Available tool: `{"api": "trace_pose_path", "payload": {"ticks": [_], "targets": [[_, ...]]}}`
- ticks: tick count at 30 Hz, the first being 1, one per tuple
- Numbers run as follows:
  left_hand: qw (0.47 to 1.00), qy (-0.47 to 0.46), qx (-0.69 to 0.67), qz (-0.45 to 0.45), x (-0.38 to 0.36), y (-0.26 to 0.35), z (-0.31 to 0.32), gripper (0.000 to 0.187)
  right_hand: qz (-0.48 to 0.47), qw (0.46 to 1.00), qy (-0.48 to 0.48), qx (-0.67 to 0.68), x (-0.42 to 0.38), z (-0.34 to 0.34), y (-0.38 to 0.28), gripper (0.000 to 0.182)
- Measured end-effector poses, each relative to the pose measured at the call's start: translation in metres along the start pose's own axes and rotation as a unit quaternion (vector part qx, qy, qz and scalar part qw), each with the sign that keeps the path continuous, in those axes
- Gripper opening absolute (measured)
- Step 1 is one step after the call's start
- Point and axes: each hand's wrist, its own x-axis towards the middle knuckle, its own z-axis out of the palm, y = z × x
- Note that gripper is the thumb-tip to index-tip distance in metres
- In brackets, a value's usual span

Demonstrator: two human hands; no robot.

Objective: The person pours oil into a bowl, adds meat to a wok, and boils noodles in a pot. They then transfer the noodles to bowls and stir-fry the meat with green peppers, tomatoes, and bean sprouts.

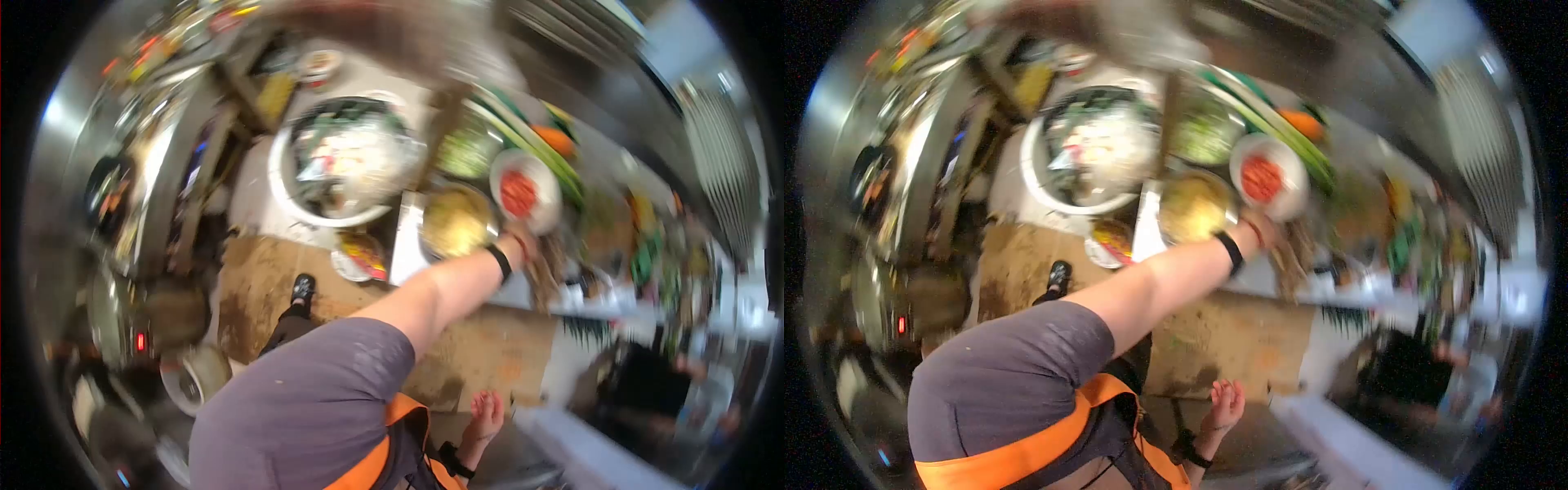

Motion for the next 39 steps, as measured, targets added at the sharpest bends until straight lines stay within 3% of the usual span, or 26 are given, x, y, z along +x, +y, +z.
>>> {"api": "trace_pose_path", "payload": {"ticks": [3, 5, 7, 9, 12, 13, 15, 17, 19, 21, 22, 23, 25, 26, 29, 31, 32, 34, 35, 38, 39], "targets": [[0.987, -0.124, 0.011, -0.105, -0.106, 0.069, -0.004, 0.027, -0.067, 0.989, -0.13, -0.014, -0.007, 0.086, -0.03, 0.026], [0.969, -0.179, -0.002, -0.168, -0.16, 0.154, -0.041, 0.032, -0.14, 0.922, -0.337, -0.132, 0.004, 0.15, -0.044, 0.026], [0.967, -0.248, 0.053, -0.029, -0.268, 0.273, -0.085, 0.037, -0.201, 0.815, -0.482, -0.252, -0.027, 0.248, -0.051, 0.029], [0.972, -0.193, 0.051, 0.122, -0.342, 0.376, -0.153, 0.035, -0.231, 0.78, -0.535, -0.23, -0.137, 0.385, -0.044, 0.036], [0.948, -0.073, 0.036, 0.307, -0.465, 0.492, -0.255, 0.035, -0.372, 0.578, -0.674, -0.273, -0.266, 0.578, 0.013, 0.046], [0.937, -0.037, 0.014, 0.348, -0.503, 0.518, -0.29, 0.034, -0.512, 0.453, -0.677, -0.272, -0.311, 0.65, 0.038, 0.046], [0.906, -0.015, -0.055, 0.419, -0.579, 0.547, -0.356, 0.031, -0.616, 0.367, -0.671, -0.187, -0.421, 0.77, 0.092, 0.048], [0.852, 0.09, -0.09, 0.509, -0.655, 0.551, -0.4, 0.027, -0.673, 0.319, -0.649, -0.155, -0.503, 0.876, 0.166, 0.063], [0.793, 0.168, -0.121, 0.573, -0.717, 0.54, -0.441, 0.03, -0.61, 0.248, -0.694, -0.29, -0.554, 0.944, 0.226, 0.061], [0.734, 0.247, -0.214, 0.595, -0.76, 0.517, -0.467, 0.027, -0.583, 0.214, -0.633, -0.462, -0.585, 0.974, 0.231, 0.061], [0.716, 0.276, -0.239, 0.595, -0.774, 0.503, -0.483, 0.026, -0.609, 0.232, -0.623, -0.433, -0.594, 0.977, 0.214, 0.052], [0.697, 0.301, -0.265, 0.594, -0.78, 0.49, -0.497, 0.025, -0.578, 0.268, -0.69, -0.345, -0.595, 0.976, 0.19, 0.044], [0.687, 0.312, -0.315, 0.575, -0.774, 0.466, -0.527, 0.024, -0.586, 0.218, -0.702, -0.342, -0.604, 0.949, 0.128, 0.042], [0.682, 0.316, -0.341, 0.564, -0.768, 0.464, -0.536, 0.023, -0.546, 0.22, -0.7, -0.404, -0.602, 0.937, 0.104, 0.042], [0.707, 0.245, -0.372, 0.55, -0.732, 0.502, -0.52, 0.022, -0.601, 0.168, -0.687, -0.372, -0.587, 0.947, 0.121, 0.041], [0.746, 0.188, -0.325, 0.55, -0.717, 0.544, -0.485, 0.021, -0.55, 0.216, -0.683, -0.429, -0.612, 0.974, 0.149, 0.04], [0.756, 0.174, -0.293, 0.558, -0.717, 0.56, -0.467, 0.021, -0.499, 0.271, -0.717, -0.405, -0.603, 0.998, 0.183, 0.04], [0.765, 0.138, -0.23, 0.585, -0.722, 0.591, -0.426, 0.021, -0.477, 0.288, -0.764, -0.326, -0.597, 1.029, 0.233, 0.04], [0.752, 0.146, -0.223, 0.603, -0.721, 0.598, -0.419, 0.021, -0.501, 0.257, -0.778, -0.279, -0.608, 1.017, 0.235, 0.04], [0.711, 0.189, -0.223, 0.639, -0.72, 0.596, -0.406, 0.022, -0.578, 0.139, -0.711, -0.375, -0.599, 0.996, 0.153, 0.047], [0.7, 0.201, -0.238, 0.643, -0.717, 0.592, -0.406, 0.022, -0.59, 0.11, -0.736, -0.313, -0.576, 0.998, 0.136, 0.05]]}}
